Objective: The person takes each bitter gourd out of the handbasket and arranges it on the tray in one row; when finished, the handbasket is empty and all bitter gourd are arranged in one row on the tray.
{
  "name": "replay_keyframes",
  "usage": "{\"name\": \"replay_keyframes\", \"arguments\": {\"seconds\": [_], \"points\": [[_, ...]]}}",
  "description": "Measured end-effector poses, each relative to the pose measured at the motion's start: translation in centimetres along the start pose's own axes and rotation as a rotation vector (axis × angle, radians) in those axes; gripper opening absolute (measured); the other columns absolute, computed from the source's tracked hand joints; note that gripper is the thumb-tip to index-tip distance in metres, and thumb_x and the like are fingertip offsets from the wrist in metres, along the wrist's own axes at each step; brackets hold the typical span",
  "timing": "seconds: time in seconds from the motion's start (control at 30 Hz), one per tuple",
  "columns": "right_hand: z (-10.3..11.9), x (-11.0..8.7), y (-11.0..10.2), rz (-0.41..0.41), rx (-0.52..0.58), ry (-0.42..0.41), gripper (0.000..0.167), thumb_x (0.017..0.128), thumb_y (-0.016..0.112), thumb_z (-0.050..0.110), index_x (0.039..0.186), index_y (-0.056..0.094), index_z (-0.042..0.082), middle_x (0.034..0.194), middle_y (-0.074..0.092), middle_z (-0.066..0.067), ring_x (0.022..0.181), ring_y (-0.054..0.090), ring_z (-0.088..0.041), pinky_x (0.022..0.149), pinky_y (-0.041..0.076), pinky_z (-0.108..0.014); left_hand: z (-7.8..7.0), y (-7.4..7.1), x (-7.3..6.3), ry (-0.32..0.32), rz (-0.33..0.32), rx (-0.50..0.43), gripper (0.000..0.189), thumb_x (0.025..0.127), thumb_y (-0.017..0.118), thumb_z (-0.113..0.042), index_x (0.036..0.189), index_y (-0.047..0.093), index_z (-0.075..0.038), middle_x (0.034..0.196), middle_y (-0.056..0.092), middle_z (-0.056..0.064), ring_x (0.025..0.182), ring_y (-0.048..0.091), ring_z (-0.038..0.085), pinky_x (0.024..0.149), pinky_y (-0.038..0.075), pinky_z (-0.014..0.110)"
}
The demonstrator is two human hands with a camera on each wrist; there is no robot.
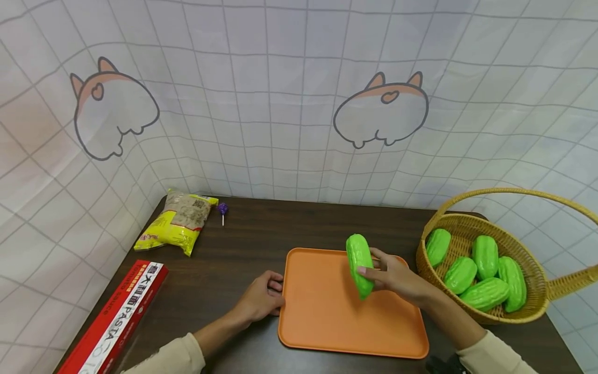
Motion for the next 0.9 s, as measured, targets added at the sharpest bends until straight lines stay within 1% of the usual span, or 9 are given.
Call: {"name": "replay_keyframes", "arguments": {"seconds": [0.07,0.17,0.27,0.4,0.5,0.57,0.63,0.77,0.9], "points": [[-0.3,0.3,0.1,-0.018,0.016,0.029,0.080,0.100,0.059,0.025,0.158,0.009,0.003,0.141,0.045,-0.031,0.112,0.065,-0.035,0.089,0.060,-0.044,-0.1,0.1,0.1,0.001,0.002,0.000,0.057,0.071,0.070,0.004,0.126,0.054,0.004,0.105,0.057,0.016,0.083,0.065,0.018,0.058,0.062,0.034],[-0.6,0.8,0.3,-0.037,0.007,0.060,0.079,0.097,0.064,0.025,0.156,0.016,0.004,0.147,0.037,-0.032,0.107,0.066,-0.030,0.087,0.061,-0.044,-0.2,0.1,0.2,0.002,0.006,-0.004,0.057,0.071,0.070,0.005,0.126,0.054,0.004,0.105,0.057,0.016,0.083,0.065,0.018,0.058,0.062,0.034],[-0.6,1.4,0.6,-0.043,-0.014,0.064,0.079,0.095,0.067,0.026,0.153,0.021,0.001,0.148,0.034,-0.033,0.105,0.066,-0.026,0.087,0.061,-0.043,-0.3,0.1,0.2,-0.001,0.008,-0.008,0.056,0.071,0.069,0.005,0.125,0.054,0.004,0.105,0.056,0.015,0.082,0.065,0.017,0.058,0.062,0.034],[-0.5,2.2,1.0,-0.045,-0.050,0.048,0.075,0.094,0.069,0.027,0.150,0.028,-0.002,0.137,0.048,-0.028,0.105,0.066,-0.025,0.089,0.060,-0.042,-0.4,0.1,0.3,0.000,0.007,-0.006,0.057,0.071,0.069,0.005,0.125,0.054,0.004,0.105,0.056,0.015,0.082,0.064,0.017,0.058,0.062,0.034],[-0.4,2.6,1.2,-0.037,-0.062,0.035,0.073,0.095,0.068,0.026,0.150,0.029,-0.003,0.129,0.057,-0.022,0.104,0.067,-0.025,0.090,0.060,-0.041,-0.5,0.2,0.3,0.003,0.006,-0.004,0.057,0.071,0.070,0.005,0.126,0.054,0.004,0.105,0.056,0.015,0.083,0.065,0.017,0.058,0.062,0.034],[-0.3,2.9,1.4,-0.027,-0.051,0.022,0.076,0.095,0.067,0.024,0.152,0.025,-0.002,0.128,0.060,-0.021,0.104,0.068,-0.025,0.089,0.060,-0.042,-0.4,0.2,0.3,0.003,0.004,-0.004,0.057,0.071,0.070,0.005,0.126,0.054,0.004,0.105,0.056,0.015,0.083,0.064,0.017,0.058,0.062,0.034],[-0.4,3.0,1.4,-0.032,-0.043,0.021,0.081,0.095,0.067,0.024,0.155,0.019,0.000,0.129,0.058,-0.023,0.102,0.069,-0.025,0.088,0.060,-0.043,-0.4,0.2,0.4,0.002,0.003,-0.007,0.057,0.071,0.069,0.005,0.125,0.054,0.005,0.105,0.056,0.016,0.083,0.065,0.018,0.058,0.062,0.034],[-0.7,3.4,1.6,-0.042,-0.034,0.023,0.092,0.094,0.069,0.024,0.160,0.007,0.009,0.133,0.049,-0.028,0.099,0.069,-0.026,0.086,0.061,-0.044,-0.2,0.2,0.3,-0.003,0.005,-0.008,0.056,0.071,0.069,0.005,0.125,0.054,0.005,0.105,0.056,0.015,0.083,0.064,0.017,0.058,0.062,0.034],[-0.8,3.9,2.2,-0.027,-0.034,0.009,0.093,0.094,0.069,0.024,0.162,0.004,0.017,0.136,0.043,-0.030,0.101,0.068,-0.027,0.086,0.061,-0.046,0.1,0.1,0.3,-0.013,0.001,0.004,0.057,0.071,0.070,0.004,0.126,0.054,0.004,0.105,0.056,0.015,0.083,0.064,0.017,0.058,0.062,0.034]]}}
Point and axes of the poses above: each hand's wrist, its own x-axis towards the middle knuckle, its own y-axis out of the palm, z = x × y, the point moved 10 cm from there along x, towards the middle knuckle
